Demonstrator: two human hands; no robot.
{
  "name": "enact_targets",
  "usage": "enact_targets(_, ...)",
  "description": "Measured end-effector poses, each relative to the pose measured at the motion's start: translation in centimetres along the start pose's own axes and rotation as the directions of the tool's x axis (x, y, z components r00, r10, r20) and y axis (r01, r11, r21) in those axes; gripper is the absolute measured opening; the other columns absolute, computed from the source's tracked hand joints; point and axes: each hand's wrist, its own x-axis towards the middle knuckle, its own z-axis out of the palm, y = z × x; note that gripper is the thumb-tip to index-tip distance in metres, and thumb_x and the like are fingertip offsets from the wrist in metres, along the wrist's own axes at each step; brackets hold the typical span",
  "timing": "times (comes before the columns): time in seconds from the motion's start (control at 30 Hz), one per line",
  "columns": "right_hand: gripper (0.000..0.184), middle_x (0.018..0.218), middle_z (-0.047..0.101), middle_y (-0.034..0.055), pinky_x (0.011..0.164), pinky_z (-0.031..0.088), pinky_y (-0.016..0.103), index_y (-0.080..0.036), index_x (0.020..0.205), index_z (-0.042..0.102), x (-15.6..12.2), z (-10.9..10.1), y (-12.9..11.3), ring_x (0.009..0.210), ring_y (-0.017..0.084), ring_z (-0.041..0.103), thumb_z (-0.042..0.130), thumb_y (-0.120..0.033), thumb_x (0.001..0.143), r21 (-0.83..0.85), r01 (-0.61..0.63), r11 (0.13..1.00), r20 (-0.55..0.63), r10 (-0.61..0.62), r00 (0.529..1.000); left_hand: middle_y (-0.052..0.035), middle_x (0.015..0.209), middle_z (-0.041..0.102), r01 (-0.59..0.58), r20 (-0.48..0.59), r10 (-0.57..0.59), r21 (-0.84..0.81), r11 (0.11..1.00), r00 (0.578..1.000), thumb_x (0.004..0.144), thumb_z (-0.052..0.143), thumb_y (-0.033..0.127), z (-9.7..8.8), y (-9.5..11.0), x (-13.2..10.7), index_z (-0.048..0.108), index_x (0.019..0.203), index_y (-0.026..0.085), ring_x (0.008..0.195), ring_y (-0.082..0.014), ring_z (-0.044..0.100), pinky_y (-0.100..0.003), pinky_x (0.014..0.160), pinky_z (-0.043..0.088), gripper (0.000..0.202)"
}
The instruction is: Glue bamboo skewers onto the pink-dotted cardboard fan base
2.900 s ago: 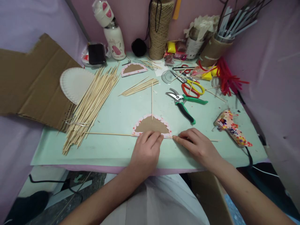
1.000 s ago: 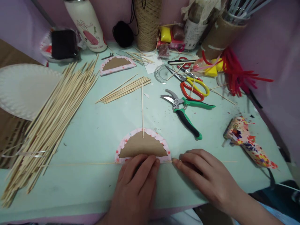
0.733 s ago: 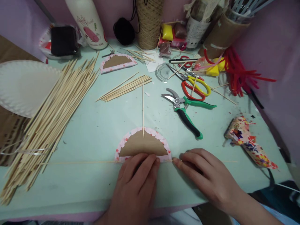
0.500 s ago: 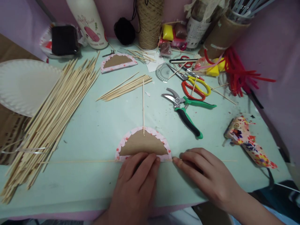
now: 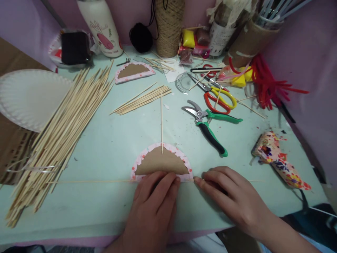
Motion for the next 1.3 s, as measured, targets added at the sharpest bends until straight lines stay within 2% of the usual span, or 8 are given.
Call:
enact_targets(0.37,0.035,0.097,0.066,0.0133,0.076,0.052,0.038,-0.014,0.121,0.063,-0.34,-0.03,0.01,0.088,0.022,0.057,0.037,-0.015,0.098,0.016,-0.008,1.0,0.024,0.008,1.0,-0.0102,0.122,0.066,0.002,0.017,-0.001,-0.026,1.0,1.0,0.094,0.049,0.008,0.26,-0.1,-0.44,0.062,0.123,0.007,0.114,-0.0253,0.051,-0.041,0.101,0.04,0.032)
enact_targets(1.13,0.034,0.098,0.065,0.0144,0.078,0.05,0.037,-0.01,0.118,0.063,-0.1,-0.29,-0.11,0.09,0.022,0.055,0.036,-0.013,0.098,-0.008,0.014,1.0,0.054,-0.013,0.998,-0.0099,0.121,0.067,0.016,-0.002,-0.016,-0.038,0.999,1.0,0.095,0.049,0.009,0.3,0.05,-0.29,0.064,0.12,0.008,0.113,-0.0244,0.052,-0.041,0.1,0.041,0.029)
enact_targets(1.3,0.034,0.097,0.066,0.0142,0.076,0.051,0.037,-0.012,0.119,0.063,0.0,-0.27,-0.07,0.089,0.022,0.056,0.035,-0.014,0.098,-0.002,0.006,1.0,0.047,-0.006,0.999,-0.0095,0.121,0.067,0.019,-0.006,-0.019,-0.044,0.999,1.0,0.096,0.048,0.009,0.33,0.01,-0.32,0.064,0.12,0.007,0.113,-0.025,0.052,-0.042,0.1,0.041,0.029)
